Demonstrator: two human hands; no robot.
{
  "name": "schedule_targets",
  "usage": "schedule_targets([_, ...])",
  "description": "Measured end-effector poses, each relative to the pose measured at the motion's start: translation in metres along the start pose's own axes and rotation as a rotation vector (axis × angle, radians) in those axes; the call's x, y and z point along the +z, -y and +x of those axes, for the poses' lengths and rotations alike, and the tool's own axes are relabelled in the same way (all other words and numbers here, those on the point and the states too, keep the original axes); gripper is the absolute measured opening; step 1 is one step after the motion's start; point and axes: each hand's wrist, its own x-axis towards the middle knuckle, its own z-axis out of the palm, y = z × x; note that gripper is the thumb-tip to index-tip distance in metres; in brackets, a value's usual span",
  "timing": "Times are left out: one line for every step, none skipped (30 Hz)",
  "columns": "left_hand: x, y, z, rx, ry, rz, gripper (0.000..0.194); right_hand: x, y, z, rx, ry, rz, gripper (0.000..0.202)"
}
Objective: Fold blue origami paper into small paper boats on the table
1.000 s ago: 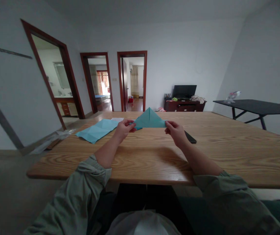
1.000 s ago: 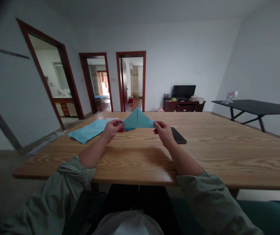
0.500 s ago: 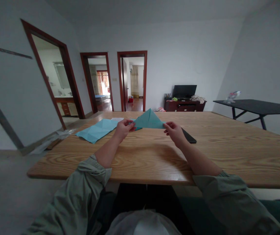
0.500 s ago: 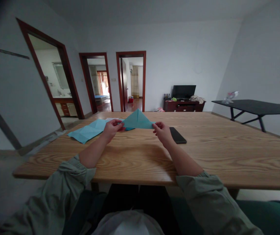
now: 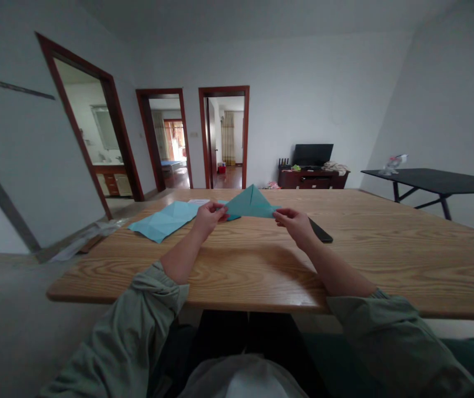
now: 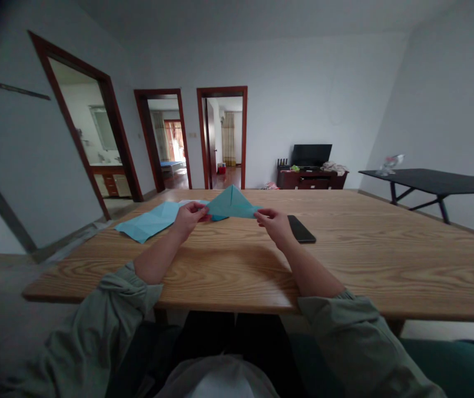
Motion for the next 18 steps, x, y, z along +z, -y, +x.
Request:
schedule_targets([-0.0001,0.0002,0.0002,-0.002,0.001,0.003,0.046,0.0002,0.0008,-0.0003,-0.006,-0.003,-0.005,0.037])
schedule_targets([-0.0001,0.0003,0.0004,-0.004,0.003,0.007,0.046,0.0004,0.0016,-0.0007,-0.015,-0.005,-0.011,0.037])
schedule_targets([-0.0003,0.0004,0.0006,-0.004,0.004,0.010,0.046,0.0006,0.0025,-0.0011,-0.025,-0.005,-0.013,0.036])
schedule_targets([-0.0004,0.0004,0.0008,-0.004,0.007,0.013,0.046,0.0007,0.0034,-0.0016,-0.034,-0.004,-0.009,0.037])
schedule_targets([-0.0005,0.0003,0.0009,0.001,0.011,0.013,0.046,0.0008,0.0042,-0.0021,-0.041,-0.003,-0.001,0.037])
schedule_targets([-0.0006,0.0001,0.0008,0.008,0.016,0.011,0.046,0.0010,0.0051,-0.0026,-0.046,-0.001,0.010,0.037])
schedule_targets([-0.0006,-0.0003,0.0006,0.015,0.020,0.009,0.049,0.0011,0.0059,-0.0031,-0.051,0.000,0.024,0.038])
schedule_targets([-0.0004,-0.0008,0.0003,0.019,0.023,0.007,0.053,0.0011,0.0067,-0.0036,-0.055,-0.001,0.038,0.039])
schedule_targets([-0.0002,-0.0014,-0.0002,0.019,0.027,0.007,0.060,0.0011,0.0074,-0.0040,-0.061,-0.009,0.051,0.042])
schedule_targets([0.0001,-0.0021,-0.0009,0.015,0.029,0.007,0.069,0.0009,0.0078,-0.0042,-0.066,-0.024,0.060,0.047])
schedule_targets([0.0004,-0.0028,-0.0016,0.006,0.029,0.007,0.077,0.0006,0.0078,-0.0040,-0.067,-0.042,0.067,0.052])
schedule_targets([0.0007,-0.0034,-0.0022,-0.008,0.029,0.004,0.083,0.0000,0.0073,-0.0036,-0.062,-0.059,0.073,0.058])
schedule_targets([0.0010,-0.0039,-0.0029,-0.026,0.029,-0.005,0.084,-0.0006,0.0064,-0.0028,-0.049,-0.069,0.081,0.061])
schedule_targets([0.0012,-0.0043,-0.0034,-0.047,0.032,-0.017,0.082,-0.0014,0.0051,-0.0017,-0.032,-0.067,0.090,0.062])
schedule_targets([0.0013,-0.0046,-0.0039,-0.069,0.041,-0.028,0.075,-0.0022,0.0036,-0.0005,-0.013,-0.057,0.103,0.059])
schedule_targets([0.0012,-0.0047,-0.0041,-0.090,0.055,-0.040,0.067,-0.0029,0.0021,0.0007,0.006,-0.038,0.122,0.055])
schedule_targets([0.0011,-0.0047,-0.0043,-0.105,0.071,-0.052,0.058,-0.0034,0.0009,0.0015,0.026,-0.017,0.144,0.049])
schedule_targets([0.0009,-0.0045,-0.0043,-0.114,0.084,-0.064,0.050,-0.0037,0.0001,0.0020,0.047,0.003,0.169,0.043])
